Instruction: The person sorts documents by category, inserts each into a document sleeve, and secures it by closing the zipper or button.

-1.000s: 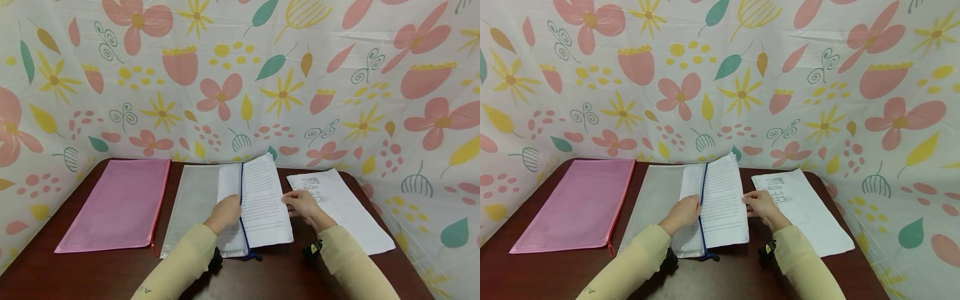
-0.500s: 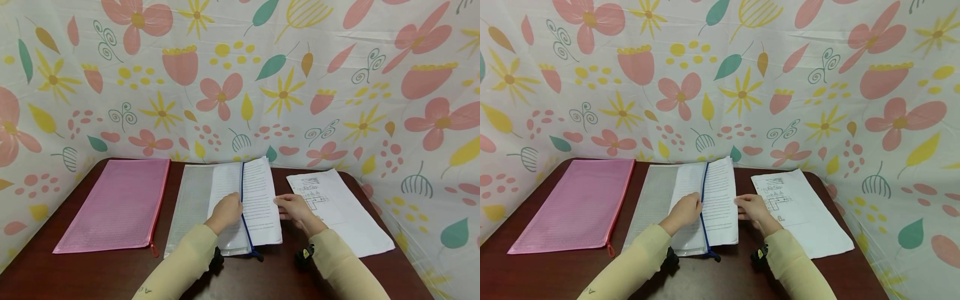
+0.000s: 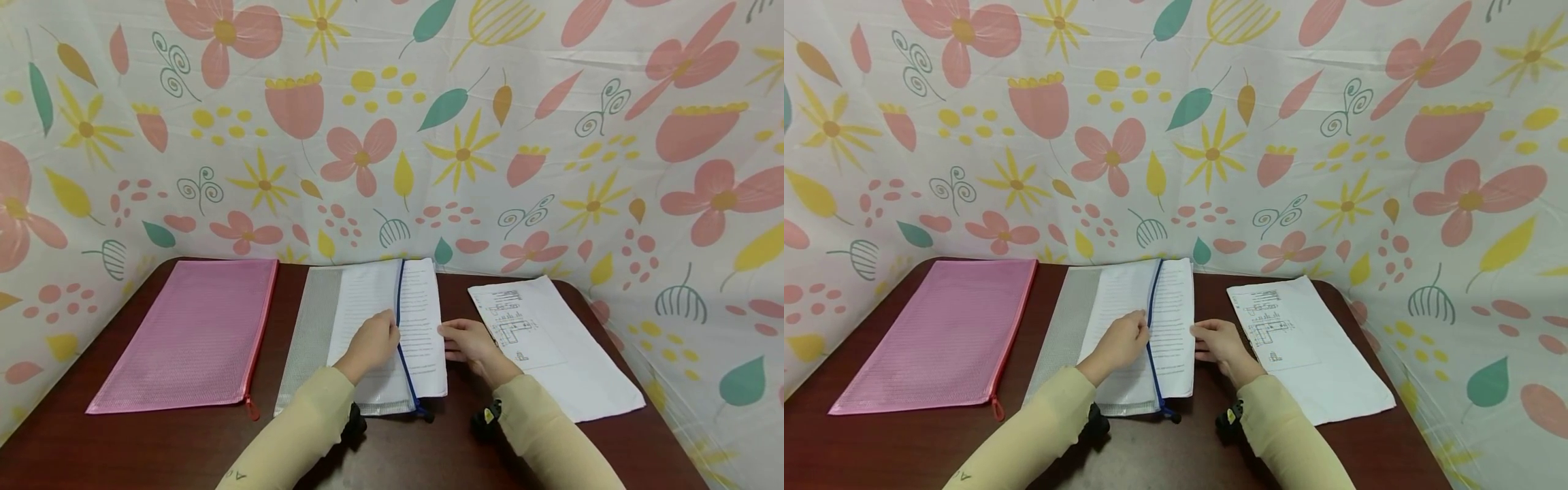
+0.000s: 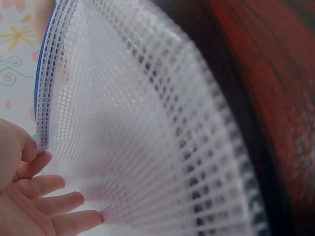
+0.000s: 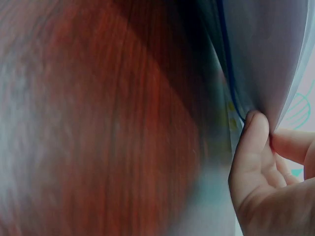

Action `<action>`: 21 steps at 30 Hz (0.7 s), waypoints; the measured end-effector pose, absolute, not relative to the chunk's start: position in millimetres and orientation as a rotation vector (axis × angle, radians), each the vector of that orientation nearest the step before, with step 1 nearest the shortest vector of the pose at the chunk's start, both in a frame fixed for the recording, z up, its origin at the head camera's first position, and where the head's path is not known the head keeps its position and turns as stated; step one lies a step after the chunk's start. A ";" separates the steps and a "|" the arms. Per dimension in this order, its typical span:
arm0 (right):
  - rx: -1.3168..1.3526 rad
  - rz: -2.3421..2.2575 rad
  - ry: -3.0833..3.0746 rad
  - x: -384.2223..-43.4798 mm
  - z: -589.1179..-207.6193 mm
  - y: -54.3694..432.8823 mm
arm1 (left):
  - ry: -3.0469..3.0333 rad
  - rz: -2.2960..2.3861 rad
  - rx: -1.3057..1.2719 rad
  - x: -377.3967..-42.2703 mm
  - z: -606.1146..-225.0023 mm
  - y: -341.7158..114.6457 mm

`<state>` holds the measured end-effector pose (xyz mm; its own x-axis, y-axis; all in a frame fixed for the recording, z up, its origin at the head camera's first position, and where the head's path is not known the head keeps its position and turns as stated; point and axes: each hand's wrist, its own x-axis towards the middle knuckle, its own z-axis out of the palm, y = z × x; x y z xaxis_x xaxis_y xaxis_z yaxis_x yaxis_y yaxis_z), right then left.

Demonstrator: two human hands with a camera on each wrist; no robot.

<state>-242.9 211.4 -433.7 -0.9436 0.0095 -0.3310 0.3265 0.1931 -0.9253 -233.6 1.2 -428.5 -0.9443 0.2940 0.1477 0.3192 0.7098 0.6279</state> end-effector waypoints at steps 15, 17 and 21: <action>0.288 -1.904 2.179 -240.3 -435.0 195.8 | -2.708 -1.181 -0.536 -230.9 -424.8 0.8; 0.291 -1.907 2.177 -240.2 -435.2 193.6 | -2.715 -1.196 -0.517 -231.4 -423.9 0.8; 0.358 -1.884 2.189 -243.2 -438.8 188.4 | -2.741 -1.228 -0.490 -233.4 -424.8 0.3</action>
